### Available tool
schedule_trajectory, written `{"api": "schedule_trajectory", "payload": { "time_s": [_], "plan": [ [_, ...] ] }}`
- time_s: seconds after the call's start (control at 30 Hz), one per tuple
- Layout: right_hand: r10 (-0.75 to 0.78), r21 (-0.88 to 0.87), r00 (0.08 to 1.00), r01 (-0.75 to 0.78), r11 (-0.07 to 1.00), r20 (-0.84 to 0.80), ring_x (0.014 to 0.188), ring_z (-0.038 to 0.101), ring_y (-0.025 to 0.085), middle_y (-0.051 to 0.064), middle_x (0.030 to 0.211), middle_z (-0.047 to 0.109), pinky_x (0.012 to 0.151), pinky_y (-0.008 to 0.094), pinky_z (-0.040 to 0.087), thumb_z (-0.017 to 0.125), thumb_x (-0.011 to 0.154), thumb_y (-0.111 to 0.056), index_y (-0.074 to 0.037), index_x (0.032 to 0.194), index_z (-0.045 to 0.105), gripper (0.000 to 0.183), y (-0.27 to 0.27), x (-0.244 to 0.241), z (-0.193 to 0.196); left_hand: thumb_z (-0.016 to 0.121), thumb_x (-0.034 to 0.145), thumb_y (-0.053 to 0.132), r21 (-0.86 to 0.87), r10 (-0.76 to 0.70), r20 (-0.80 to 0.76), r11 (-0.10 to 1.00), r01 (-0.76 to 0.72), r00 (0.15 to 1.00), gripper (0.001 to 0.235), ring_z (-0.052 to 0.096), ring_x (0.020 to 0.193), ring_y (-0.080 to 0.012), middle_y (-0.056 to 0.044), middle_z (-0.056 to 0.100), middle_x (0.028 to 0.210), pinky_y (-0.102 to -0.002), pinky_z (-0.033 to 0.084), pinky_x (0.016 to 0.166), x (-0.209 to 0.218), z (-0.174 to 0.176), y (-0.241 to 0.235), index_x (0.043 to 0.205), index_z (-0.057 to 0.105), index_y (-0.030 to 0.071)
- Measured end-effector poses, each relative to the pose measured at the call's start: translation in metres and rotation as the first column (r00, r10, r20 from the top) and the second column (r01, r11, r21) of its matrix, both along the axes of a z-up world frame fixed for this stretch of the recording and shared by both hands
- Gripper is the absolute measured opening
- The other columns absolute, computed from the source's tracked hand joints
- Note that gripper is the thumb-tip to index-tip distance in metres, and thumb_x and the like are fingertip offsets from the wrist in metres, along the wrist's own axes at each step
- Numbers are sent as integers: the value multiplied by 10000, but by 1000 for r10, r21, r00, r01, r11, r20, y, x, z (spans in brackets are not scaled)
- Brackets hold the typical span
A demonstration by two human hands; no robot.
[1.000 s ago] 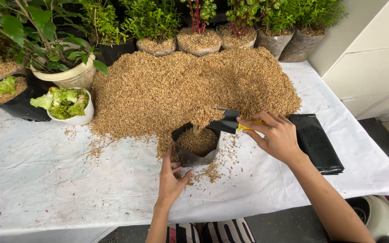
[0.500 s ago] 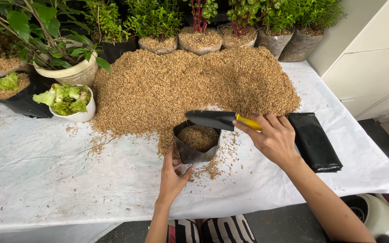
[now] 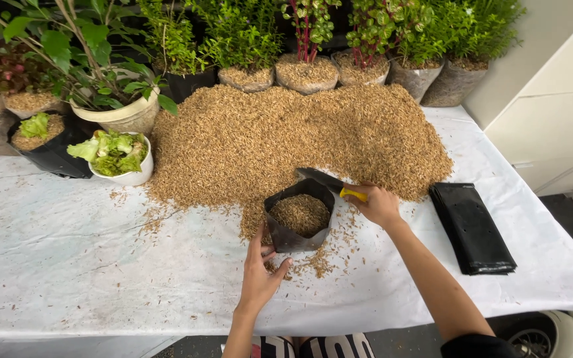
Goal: The person uses a small yellow trowel to scoop wood shavings from a large pile on a table and fills a black plastic pot. They then place a small green plant into the pot and continue to add more wood shavings around the plant, patting it down with their hand and the trowel.
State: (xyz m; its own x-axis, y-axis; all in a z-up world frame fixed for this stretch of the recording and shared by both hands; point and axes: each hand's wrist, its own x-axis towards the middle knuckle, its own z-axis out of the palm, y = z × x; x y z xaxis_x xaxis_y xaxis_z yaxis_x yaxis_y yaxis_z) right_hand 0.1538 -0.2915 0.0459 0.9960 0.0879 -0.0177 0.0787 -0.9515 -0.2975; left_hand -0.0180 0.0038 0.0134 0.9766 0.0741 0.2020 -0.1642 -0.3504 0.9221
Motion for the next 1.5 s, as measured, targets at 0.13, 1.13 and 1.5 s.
{"api": "schedule_trajectory", "payload": {
  "time_s": [0.13,1.13,1.5],
  "plan": [
    [23,-32,992,-19,999,123,642,668,111,-168,1164,678,467,272,350,581,898,-647,-524,1290,650,416,25,30,-12,768,818,450,14,27,-84,1000,-26,996,1038,677,1128,-262,-164,452,1508,-406,572,1023,0,3,-1,1613,155,188],
    [6,-5,958,-4,1000,288,656,713,148,-215,1172,665,525,336,500,602,898,-640,-535,1230,693,360,4,-62,97,776,853,308,-2,-14,-7,1000,14,1000,961,644,1173,-248,-169,414,1522,-403,560,1045,-2,10,6,1593,183,155],
    [253,-69,809,-256,964,531,735,698,78,-155,1001,677,482,314,476,680,911,-514,-450,1191,753,296,-2,-114,114,787,848,271,-1,-18,-7,1000,18,1000,977,639,1162,-244,-168,450,1475,-385,560,1043,-3,12,6,1600,178,137]
  ]
}}
